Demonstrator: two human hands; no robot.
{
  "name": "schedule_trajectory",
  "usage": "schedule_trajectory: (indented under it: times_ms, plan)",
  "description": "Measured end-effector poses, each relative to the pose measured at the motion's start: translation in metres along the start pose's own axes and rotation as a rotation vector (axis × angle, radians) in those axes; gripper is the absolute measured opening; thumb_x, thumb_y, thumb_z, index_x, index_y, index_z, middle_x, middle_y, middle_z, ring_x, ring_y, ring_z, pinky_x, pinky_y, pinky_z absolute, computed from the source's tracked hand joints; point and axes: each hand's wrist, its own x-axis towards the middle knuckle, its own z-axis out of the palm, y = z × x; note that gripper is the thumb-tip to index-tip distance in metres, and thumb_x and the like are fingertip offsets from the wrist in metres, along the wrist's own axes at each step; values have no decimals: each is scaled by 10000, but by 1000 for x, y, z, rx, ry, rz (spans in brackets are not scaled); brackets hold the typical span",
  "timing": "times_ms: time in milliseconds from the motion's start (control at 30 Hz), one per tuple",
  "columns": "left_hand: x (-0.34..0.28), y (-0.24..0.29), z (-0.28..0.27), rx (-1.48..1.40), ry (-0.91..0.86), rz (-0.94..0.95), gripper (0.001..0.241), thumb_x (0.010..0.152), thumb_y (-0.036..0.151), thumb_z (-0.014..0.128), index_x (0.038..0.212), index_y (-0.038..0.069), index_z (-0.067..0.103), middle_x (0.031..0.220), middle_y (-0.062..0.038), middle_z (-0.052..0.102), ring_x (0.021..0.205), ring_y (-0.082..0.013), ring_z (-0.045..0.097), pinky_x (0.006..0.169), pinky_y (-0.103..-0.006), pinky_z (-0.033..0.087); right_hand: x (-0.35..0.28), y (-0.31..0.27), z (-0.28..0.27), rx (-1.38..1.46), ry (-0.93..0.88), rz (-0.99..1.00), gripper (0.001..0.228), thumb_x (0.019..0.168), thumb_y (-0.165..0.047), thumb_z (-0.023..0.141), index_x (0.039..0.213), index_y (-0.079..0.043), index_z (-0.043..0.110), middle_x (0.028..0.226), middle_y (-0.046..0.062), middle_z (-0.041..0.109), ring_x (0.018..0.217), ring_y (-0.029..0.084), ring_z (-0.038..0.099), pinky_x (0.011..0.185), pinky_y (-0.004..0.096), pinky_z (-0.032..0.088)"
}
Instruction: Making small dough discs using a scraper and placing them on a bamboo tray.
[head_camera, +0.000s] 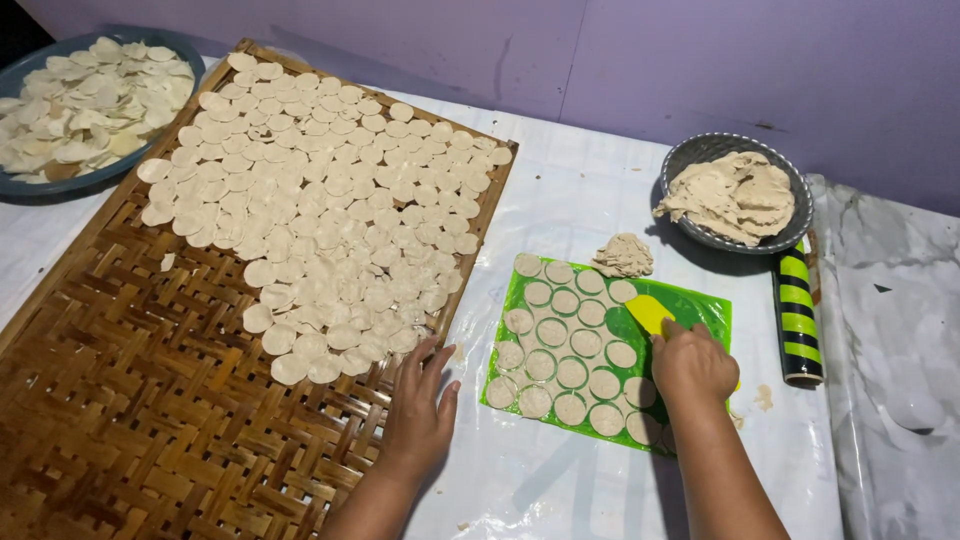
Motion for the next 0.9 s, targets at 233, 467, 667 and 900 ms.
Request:
schedule_trajectory:
  times_ms: [233, 467, 667, 900]
  plan:
    - [7, 33, -16, -262, -128, -224, 454, 989, 173, 530, 1439, 127, 493, 1567, -116, 340, 1405, -288, 470, 1101, -389, 505, -4, -7, -15, 274, -107, 165, 414, 906, -444, 699, 1312, -361, 711, 1206, 85, 674, 1079, 304, 682, 828, 458, 550]
    - [8, 1, 32, -529, -64, -202, 414, 999, 131, 567, 1412, 105, 548, 1536, -134, 446, 1380, -293, 534, 1097, -404, 501, -16, -17, -32, 487, -7, 81, 429, 930, -458, 702, 1347, -359, 707, 1070, 57, 685, 952, 275, 690, 809, 431, 537]
    - [35, 6, 38, -1290, -187, -632, 450, 1014, 313, 500, 1373, 59, 597, 1343, -155, 680, 1238, -273, 660, 1062, -380, 540, -64, -56, -95, 627, -126, -157, 434, 874, -420, 715, 1307, -393, 708, 990, -16, 697, 756, 222, 696, 719, 364, 548]
    - [38, -37, 73, -1799, -343, -602, 412, 1096, 318, 588, 1256, -57, 647, 1086, -153, 725, 900, -215, 708, 770, -309, 569, -102, -77, -110, 474, 55, -639, 431, 811, -352, 740, 1241, -328, 741, 895, 3, 691, 757, 233, 679, 699, 377, 542]
